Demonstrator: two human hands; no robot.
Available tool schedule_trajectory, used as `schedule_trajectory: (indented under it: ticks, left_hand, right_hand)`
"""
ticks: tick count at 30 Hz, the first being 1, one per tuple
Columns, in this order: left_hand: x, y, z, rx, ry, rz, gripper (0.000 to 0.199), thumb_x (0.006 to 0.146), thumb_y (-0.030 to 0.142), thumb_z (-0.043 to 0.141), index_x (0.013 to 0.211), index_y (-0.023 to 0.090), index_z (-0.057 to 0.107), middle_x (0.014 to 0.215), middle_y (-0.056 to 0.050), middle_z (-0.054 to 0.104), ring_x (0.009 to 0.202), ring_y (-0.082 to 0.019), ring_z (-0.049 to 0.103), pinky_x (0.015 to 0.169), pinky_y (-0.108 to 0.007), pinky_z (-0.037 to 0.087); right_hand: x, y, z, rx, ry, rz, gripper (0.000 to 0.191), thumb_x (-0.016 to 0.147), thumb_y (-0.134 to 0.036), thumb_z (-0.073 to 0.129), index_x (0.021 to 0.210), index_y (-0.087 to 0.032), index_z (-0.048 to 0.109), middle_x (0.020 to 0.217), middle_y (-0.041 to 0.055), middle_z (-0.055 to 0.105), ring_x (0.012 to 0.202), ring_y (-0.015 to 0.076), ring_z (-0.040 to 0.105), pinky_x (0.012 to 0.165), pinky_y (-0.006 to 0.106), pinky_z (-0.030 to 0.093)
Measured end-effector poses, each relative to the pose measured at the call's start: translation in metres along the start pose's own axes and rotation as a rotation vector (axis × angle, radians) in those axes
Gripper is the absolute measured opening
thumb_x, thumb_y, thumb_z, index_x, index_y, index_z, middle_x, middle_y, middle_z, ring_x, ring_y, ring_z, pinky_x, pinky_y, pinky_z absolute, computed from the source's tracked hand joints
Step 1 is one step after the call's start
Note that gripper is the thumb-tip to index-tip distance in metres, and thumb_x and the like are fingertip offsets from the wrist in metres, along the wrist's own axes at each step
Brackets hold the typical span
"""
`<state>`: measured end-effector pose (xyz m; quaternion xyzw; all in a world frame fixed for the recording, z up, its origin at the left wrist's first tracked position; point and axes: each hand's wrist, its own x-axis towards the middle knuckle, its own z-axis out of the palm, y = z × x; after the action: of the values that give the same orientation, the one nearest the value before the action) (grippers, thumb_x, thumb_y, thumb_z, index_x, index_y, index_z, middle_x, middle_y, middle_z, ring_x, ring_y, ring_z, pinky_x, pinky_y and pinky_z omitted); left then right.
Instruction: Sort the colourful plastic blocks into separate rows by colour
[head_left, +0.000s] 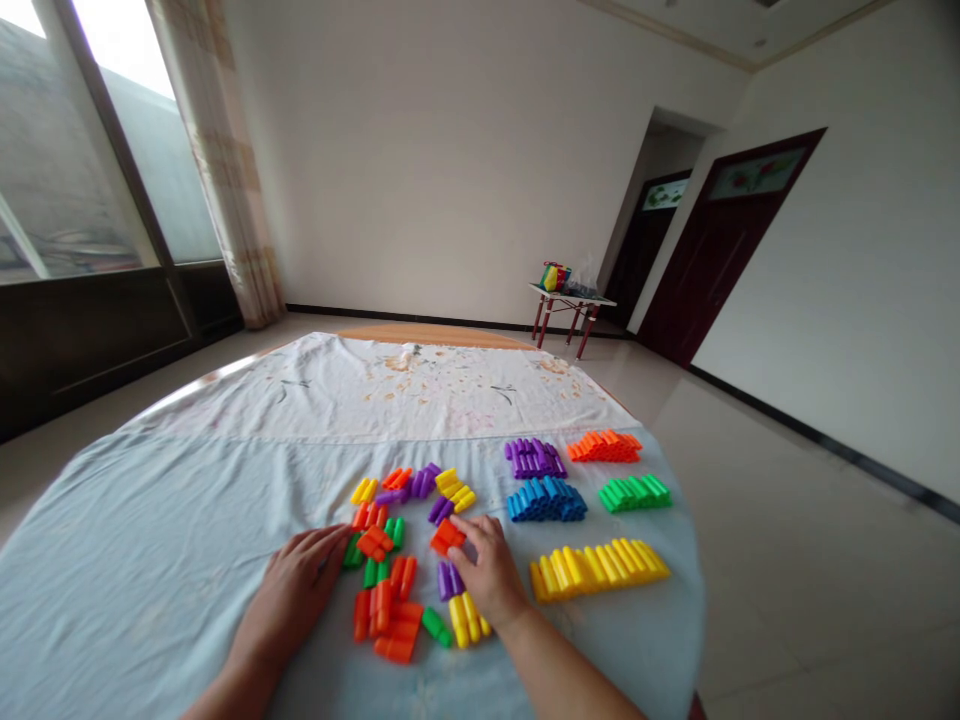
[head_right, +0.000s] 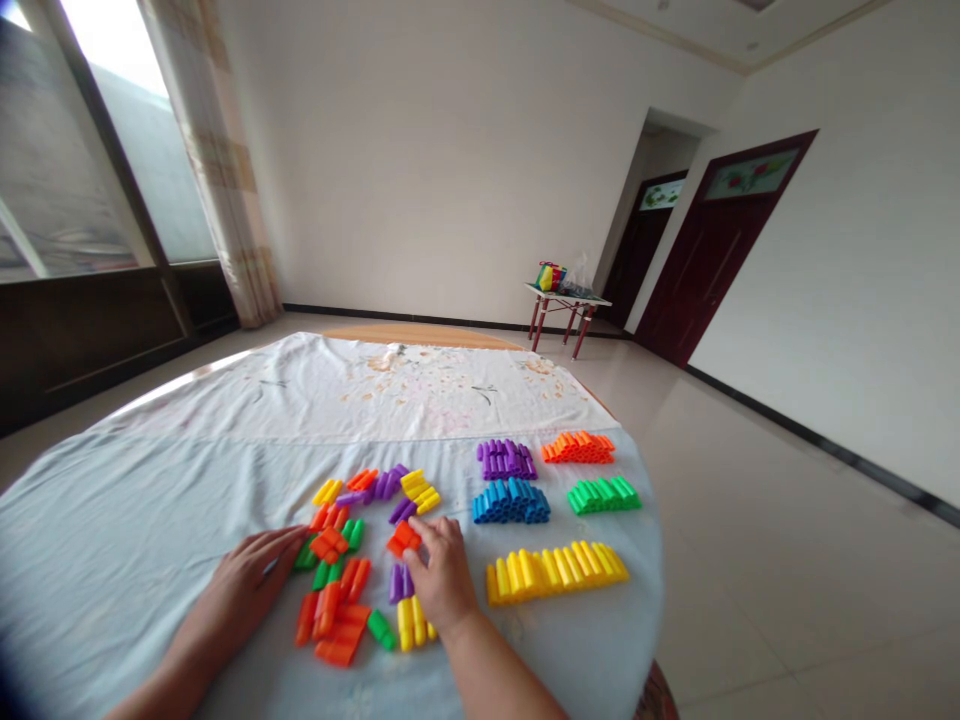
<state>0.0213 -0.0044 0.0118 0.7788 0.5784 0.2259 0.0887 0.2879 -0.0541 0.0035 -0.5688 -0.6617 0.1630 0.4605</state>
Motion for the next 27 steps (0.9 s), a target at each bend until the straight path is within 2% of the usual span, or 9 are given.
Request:
schedule_trajectory:
  ticks: [11,16,21,24,27]
  left_hand:
    - [0.000,0.003,-0.001,-0.029,0.022,0.010,0.041,0.087,0.048,0.034,0.108,0.030,0.064,0.113,-0.001,0.067,0.108,-0.022,0.057,0.094,-0.040,0.044]
    - [0.000,0.004,-0.002,-0.028,0.019,0.009,0.042,0.087,0.049,0.033,0.108,0.030,0.064,0.113,0.000,0.067,0.107,-0.021,0.057,0.094,-0.039,0.043]
    - [-0.001,0.005,-0.003,-0.023,0.011,0.005,0.042,0.087,0.048,0.032,0.107,0.030,0.064,0.113,0.000,0.067,0.107,-0.021,0.057,0.093,-0.039,0.044]
    - [0.000,0.003,-0.002,-0.021,0.011,0.008,0.042,0.087,0.048,0.033,0.108,0.030,0.064,0.114,0.000,0.066,0.108,-0.021,0.056,0.094,-0.038,0.043]
    - [0.000,0.002,-0.001,-0.025,0.008,0.005,0.042,0.087,0.048,0.033,0.109,0.031,0.063,0.115,0.000,0.066,0.109,-0.021,0.056,0.095,-0.038,0.043]
  right_hand:
    - [0.010,-0.006,-0.005,0.030,-0.010,-0.067,0.029,0.073,-0.002,0.054,0.090,-0.023,0.065,0.088,0.0027,0.065,0.090,0.0207,0.058,0.083,0.036,0.048]
    - [0.021,-0.005,-0.009,-0.012,-0.091,-0.139,0.033,0.070,0.003,0.049,0.087,-0.022,0.062,0.090,0.0028,0.063,0.091,0.0202,0.057,0.085,0.036,0.047]
    - [0.015,0.001,-0.017,-0.061,-0.182,-0.181,0.049,0.062,0.007,0.039,0.093,-0.023,0.062,0.097,0.0026,0.062,0.097,0.0195,0.055,0.088,0.035,0.046]
    - [0.008,0.002,-0.022,-0.084,-0.171,-0.162,0.052,0.059,0.008,0.036,0.091,-0.023,0.063,0.097,0.0029,0.062,0.098,0.0193,0.055,0.087,0.035,0.047]
    - [0.004,-0.003,-0.023,-0.108,-0.107,-0.109,0.041,0.067,0.003,0.040,0.092,-0.020,0.063,0.095,0.0052,0.063,0.095,0.0210,0.056,0.087,0.037,0.047]
